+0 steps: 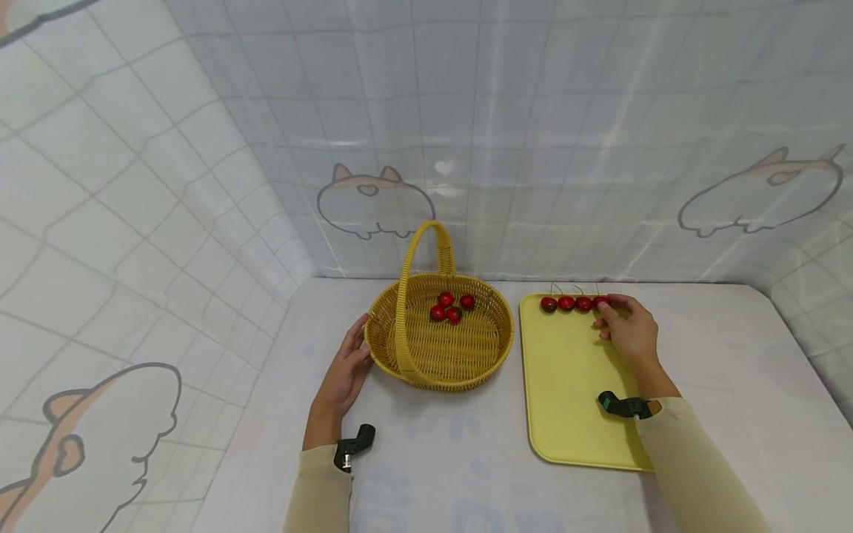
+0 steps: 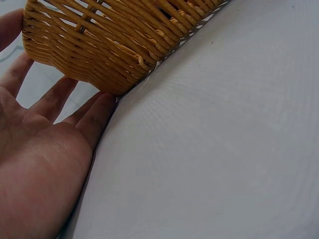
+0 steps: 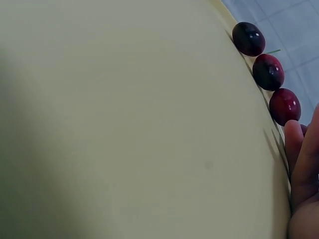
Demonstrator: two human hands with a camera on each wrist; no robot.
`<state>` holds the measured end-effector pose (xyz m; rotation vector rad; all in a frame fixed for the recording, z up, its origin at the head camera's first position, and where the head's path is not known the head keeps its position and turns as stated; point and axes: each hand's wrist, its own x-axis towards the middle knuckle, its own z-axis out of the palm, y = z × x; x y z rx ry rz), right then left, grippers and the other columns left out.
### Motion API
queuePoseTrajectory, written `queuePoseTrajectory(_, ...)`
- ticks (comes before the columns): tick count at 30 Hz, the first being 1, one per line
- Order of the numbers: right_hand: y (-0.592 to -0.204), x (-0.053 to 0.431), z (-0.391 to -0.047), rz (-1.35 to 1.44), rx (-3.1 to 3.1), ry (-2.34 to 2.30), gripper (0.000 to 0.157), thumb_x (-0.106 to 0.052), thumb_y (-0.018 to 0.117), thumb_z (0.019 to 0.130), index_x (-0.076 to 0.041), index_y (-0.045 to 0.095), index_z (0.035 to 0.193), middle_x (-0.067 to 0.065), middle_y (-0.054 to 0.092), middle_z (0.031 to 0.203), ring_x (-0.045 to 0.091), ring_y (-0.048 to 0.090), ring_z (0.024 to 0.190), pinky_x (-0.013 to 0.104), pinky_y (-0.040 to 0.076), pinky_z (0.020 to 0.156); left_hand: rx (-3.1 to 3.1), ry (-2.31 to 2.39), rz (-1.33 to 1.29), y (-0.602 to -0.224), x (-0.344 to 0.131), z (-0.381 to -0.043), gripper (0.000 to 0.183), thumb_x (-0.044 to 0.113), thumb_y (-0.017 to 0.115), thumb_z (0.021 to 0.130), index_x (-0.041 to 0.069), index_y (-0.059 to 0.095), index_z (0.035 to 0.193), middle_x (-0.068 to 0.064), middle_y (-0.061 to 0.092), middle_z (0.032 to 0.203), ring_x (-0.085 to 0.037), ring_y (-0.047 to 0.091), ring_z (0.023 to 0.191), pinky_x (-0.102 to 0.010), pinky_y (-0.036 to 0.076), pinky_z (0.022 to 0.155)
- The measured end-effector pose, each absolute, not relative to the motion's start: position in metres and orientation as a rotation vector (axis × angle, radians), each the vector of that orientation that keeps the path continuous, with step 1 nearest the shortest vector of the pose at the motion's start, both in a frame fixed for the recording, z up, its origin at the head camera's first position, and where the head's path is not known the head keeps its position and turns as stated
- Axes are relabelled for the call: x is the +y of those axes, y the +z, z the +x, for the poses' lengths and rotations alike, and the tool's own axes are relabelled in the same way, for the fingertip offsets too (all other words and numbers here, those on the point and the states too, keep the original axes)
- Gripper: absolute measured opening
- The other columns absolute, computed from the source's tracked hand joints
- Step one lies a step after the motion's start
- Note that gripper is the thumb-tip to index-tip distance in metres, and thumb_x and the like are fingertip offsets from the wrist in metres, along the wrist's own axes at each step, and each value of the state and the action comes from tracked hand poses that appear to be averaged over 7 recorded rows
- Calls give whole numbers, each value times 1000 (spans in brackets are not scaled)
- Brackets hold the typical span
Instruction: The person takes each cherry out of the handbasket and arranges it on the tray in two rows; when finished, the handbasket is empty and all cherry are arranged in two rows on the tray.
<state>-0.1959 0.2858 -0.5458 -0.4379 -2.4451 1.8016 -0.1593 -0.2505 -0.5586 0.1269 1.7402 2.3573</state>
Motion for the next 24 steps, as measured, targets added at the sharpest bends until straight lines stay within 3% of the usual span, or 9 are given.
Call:
queuePoseTrajectory(10,-539,289,-191,-443,-2320,1925,64,-36,59,102,-3,38,153,-12,50,119,2,70,74,25,60,62,1737,2368,119,-556,-246,-161,66,15,56,103,28,29,162,4,17,171,-15,28,153,-19,40,111)
queuePoseTrajectory(18,-527,280,-191,-222,-2444,1556,56,-38,60,102,-3,50,145,8,54,131,0,70,75,22,58,62,1747,2368,118,-556,-247,-159,65,13,55,104,28,29,161,4,18,171,-14,31,151,-19,40,110)
queuePoseTrajectory(24,-501,261,-195,-16,-2548,1381,52,-45,62,100,-10,59,138,13,63,132,-16,58,90,11,48,70,1739,2377,115,-557,-249,-159,64,12,54,104,27,29,161,4,20,170,-15,31,151,-20,40,111)
